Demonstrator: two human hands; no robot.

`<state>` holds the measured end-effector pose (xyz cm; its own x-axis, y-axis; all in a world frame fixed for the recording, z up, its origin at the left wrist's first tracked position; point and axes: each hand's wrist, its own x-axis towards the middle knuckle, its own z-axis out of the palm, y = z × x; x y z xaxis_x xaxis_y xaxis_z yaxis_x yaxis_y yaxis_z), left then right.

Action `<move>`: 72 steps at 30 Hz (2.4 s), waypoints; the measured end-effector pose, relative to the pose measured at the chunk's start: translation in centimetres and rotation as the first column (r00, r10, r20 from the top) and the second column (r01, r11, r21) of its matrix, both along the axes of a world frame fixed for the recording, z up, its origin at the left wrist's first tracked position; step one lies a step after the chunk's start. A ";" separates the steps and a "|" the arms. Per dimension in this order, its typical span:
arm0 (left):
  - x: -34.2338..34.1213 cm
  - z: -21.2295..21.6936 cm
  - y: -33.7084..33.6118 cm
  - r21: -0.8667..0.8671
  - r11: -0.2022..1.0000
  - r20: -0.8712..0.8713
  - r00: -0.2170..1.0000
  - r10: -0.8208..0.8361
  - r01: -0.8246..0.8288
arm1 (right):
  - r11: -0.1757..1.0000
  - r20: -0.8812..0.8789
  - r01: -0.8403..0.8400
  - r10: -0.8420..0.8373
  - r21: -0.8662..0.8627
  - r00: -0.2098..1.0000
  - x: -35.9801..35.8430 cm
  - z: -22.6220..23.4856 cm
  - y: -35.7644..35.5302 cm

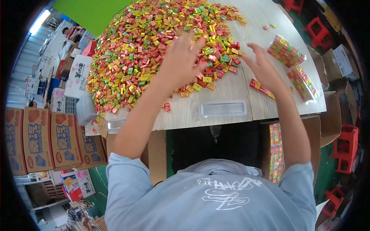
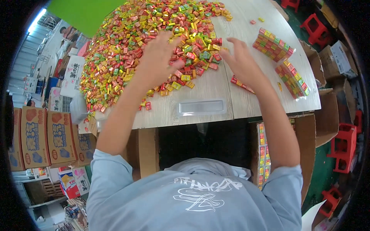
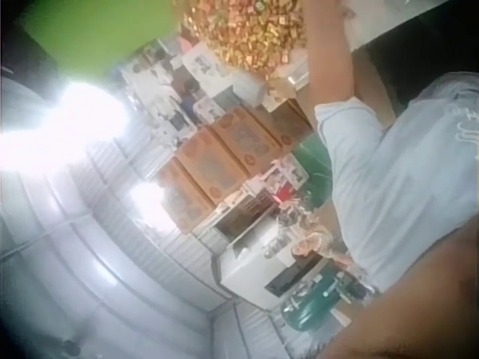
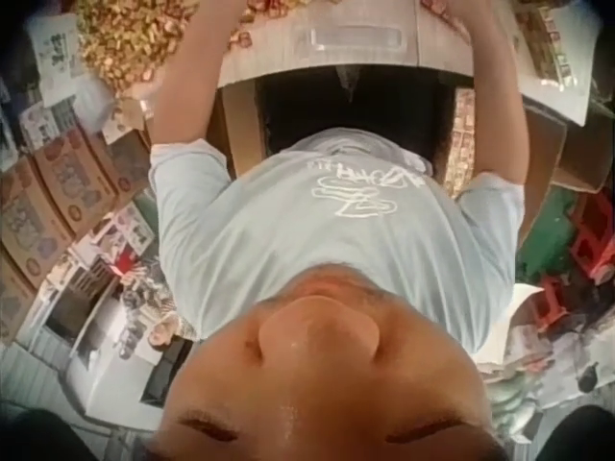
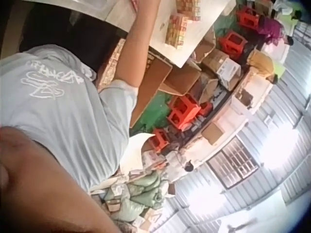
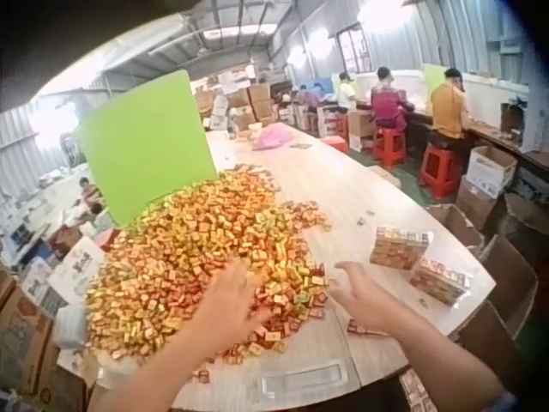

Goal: Sorting and arranging a large pile of small colorful packets into organized rows on a table.

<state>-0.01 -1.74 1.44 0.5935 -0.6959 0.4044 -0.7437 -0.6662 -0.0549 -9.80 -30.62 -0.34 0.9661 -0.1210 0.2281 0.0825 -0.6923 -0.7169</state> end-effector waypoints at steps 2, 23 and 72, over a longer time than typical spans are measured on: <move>-2.5 -0.5 -1.0 0.070 0.981 -0.004 0.983 -0.183 0.182 | 0.991 -0.073 0.102 -0.096 0.087 0.993 5.7 -2.4 0.7; -1.6 -5.3 6.0 0.061 0.995 0.076 0.994 0.075 -0.080 | 0.806 0.410 0.134 0.143 -0.577 0.901 15.6 -8.1 16.8; -5.0 -4.7 -0.5 -0.282 0.932 -0.169 0.944 -0.283 0.229 | 0.872 -0.026 -0.344 0.358 -0.347 0.933 -1.3 -1.2 6.3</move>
<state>-5.06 -2.26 -3.23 0.4971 -0.7243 0.4779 -0.8676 -0.4227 0.2619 -11.15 -24.31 -1.52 0.9202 0.3164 0.2307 0.3883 -0.8128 -0.4342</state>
